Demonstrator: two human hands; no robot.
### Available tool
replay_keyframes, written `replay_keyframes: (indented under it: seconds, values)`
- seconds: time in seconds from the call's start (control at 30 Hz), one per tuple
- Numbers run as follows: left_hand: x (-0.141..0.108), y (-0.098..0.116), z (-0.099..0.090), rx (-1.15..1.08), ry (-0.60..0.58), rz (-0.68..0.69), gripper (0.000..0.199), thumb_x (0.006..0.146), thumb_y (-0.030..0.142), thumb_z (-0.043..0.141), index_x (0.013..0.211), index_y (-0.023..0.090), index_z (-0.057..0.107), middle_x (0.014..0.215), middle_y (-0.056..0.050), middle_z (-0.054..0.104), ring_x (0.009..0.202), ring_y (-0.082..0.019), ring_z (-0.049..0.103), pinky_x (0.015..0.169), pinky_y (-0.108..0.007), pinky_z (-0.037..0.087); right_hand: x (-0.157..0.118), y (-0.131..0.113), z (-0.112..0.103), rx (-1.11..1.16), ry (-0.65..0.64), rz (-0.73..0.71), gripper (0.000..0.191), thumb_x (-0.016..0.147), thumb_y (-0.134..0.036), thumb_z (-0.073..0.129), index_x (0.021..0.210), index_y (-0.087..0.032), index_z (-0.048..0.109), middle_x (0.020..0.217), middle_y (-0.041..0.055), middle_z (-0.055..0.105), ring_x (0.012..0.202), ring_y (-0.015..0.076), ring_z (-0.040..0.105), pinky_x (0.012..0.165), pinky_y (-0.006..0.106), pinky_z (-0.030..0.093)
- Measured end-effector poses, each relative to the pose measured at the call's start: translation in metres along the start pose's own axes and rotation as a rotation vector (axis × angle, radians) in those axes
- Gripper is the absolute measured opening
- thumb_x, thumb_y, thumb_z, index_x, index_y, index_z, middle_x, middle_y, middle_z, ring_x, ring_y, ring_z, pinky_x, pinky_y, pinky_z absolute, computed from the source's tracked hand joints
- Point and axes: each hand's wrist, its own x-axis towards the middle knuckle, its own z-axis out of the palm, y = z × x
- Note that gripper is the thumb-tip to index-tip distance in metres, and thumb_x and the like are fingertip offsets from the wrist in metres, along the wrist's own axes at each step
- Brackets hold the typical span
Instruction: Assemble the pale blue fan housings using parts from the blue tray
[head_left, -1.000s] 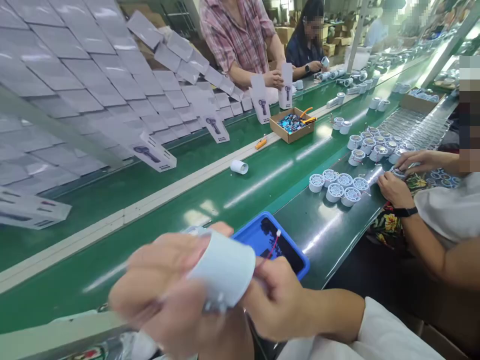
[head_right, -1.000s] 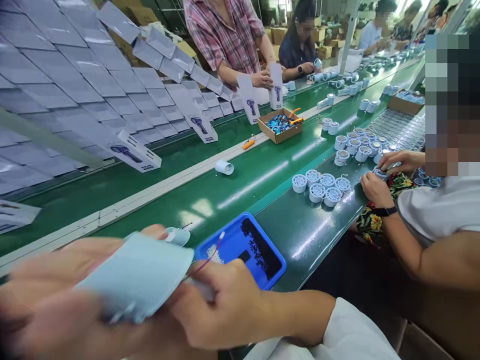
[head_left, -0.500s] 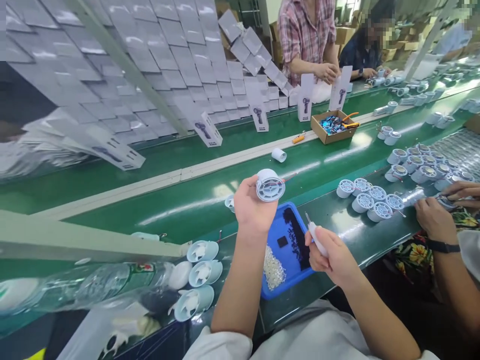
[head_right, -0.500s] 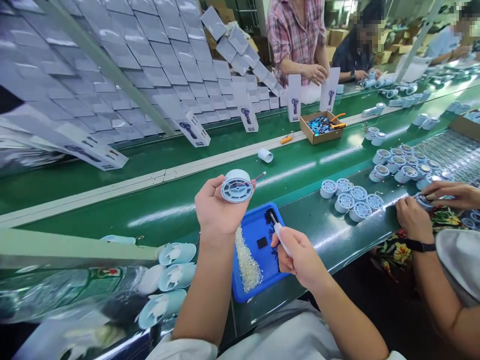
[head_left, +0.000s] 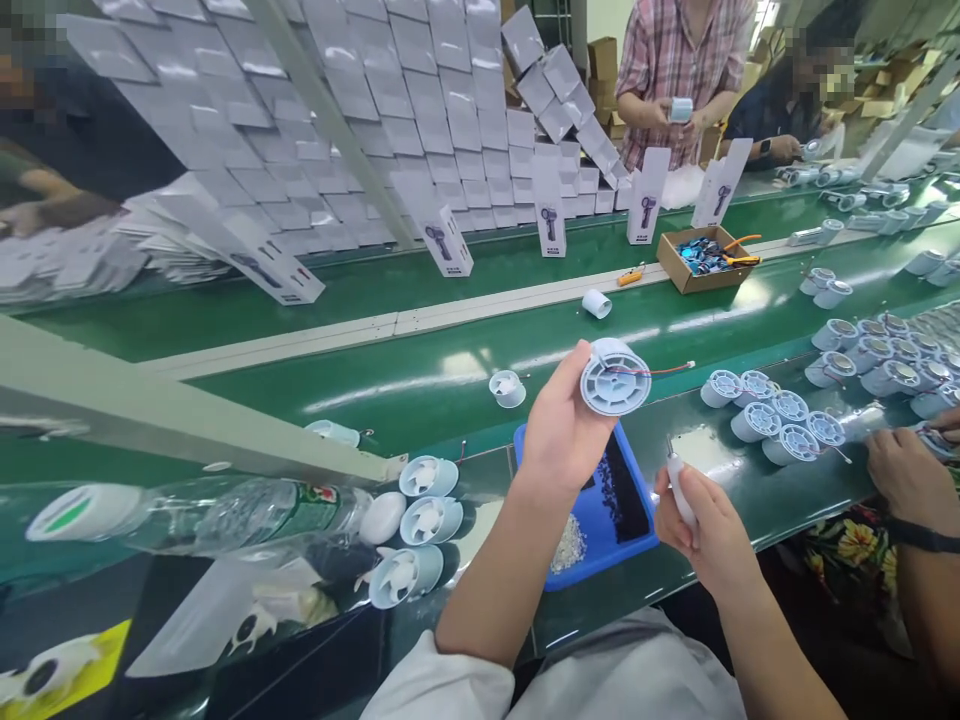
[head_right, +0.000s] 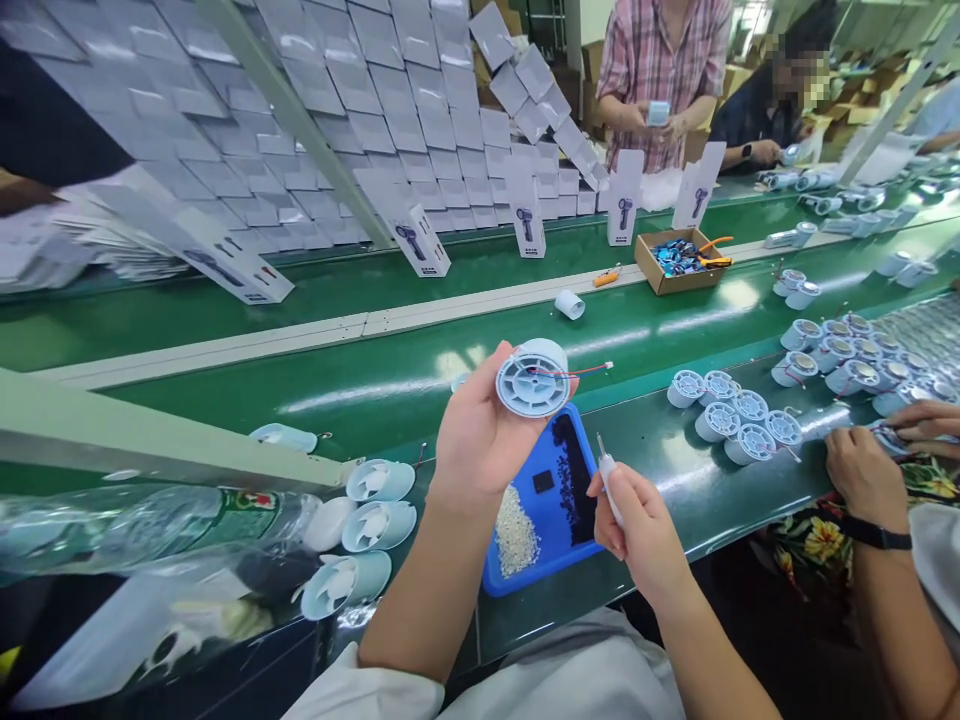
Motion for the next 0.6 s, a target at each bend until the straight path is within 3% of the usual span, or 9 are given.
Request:
replay_keyframes:
  seconds: [0.17, 0.27, 0.37, 0.5, 0.6]
  values:
    - [0.000, -0.002, -0.005, 0.031, -0.056, 0.034, 0.024, 0.097, 0.026, 0.053, 0.075, 0.016, 0.059, 0.082, -0.002, 0.061, 0.075, -0.013, 0.062, 0.078, -0.030, 0.057, 0.015, 0.018, -0.028, -0.419, 0.237, -0.099, 0.043, 0.086, -0.062, 0.059, 0.086, -0.020, 0.063, 0.052, -0.0048, 0.043, 0.049, 0.0118, 0.038, 0.048, 0.025, 0.031]
    - [-0.001, -0.004, -0.006, 0.060, -0.084, 0.059, 0.023, 0.096, 0.028, 0.056, 0.076, 0.016, 0.058, 0.082, -0.002, 0.060, 0.078, -0.013, 0.063, 0.079, -0.030, 0.056, 0.028, 0.036, -0.049, -0.773, 0.369, -0.181, 0.034, 0.086, -0.050, 0.056, 0.097, -0.020, 0.066, 0.076, 0.0046, 0.062, 0.070, 0.0203, 0.054, 0.061, 0.031, 0.043]
    - [-0.001, -0.006, -0.006, 0.078, -0.102, 0.065, 0.025, 0.094, 0.031, 0.058, 0.074, 0.017, 0.056, 0.080, -0.002, 0.058, 0.077, -0.014, 0.062, 0.079, -0.031, 0.056, 0.036, 0.055, -0.063, -1.018, 0.441, -0.228, 0.037, 0.084, -0.039, 0.048, 0.108, -0.018, 0.066, 0.093, 0.0112, 0.063, 0.083, 0.0259, 0.059, 0.073, 0.039, 0.048]
    - [-0.002, -0.009, -0.004, 0.077, -0.102, 0.035, 0.021, 0.091, 0.032, 0.061, 0.076, 0.017, 0.056, 0.082, -0.002, 0.057, 0.076, -0.013, 0.061, 0.076, -0.029, 0.056, 0.040, 0.056, -0.061, -1.059, 0.442, -0.295, 0.038, 0.083, -0.037, 0.048, 0.111, -0.017, 0.067, 0.092, 0.0122, 0.060, 0.090, 0.0281, 0.059, 0.085, 0.046, 0.049]
    - [-0.002, -0.015, -0.004, 0.151, -0.138, 0.015, 0.017, 0.080, 0.032, 0.067, 0.081, 0.017, 0.057, 0.081, -0.002, 0.055, 0.072, -0.014, 0.058, 0.066, -0.027, 0.054, 0.040, 0.030, -0.046, -0.815, 0.439, -0.332, 0.040, 0.086, -0.047, 0.052, 0.109, -0.018, 0.067, 0.096, 0.0111, 0.059, 0.088, 0.0251, 0.058, 0.085, 0.044, 0.050]
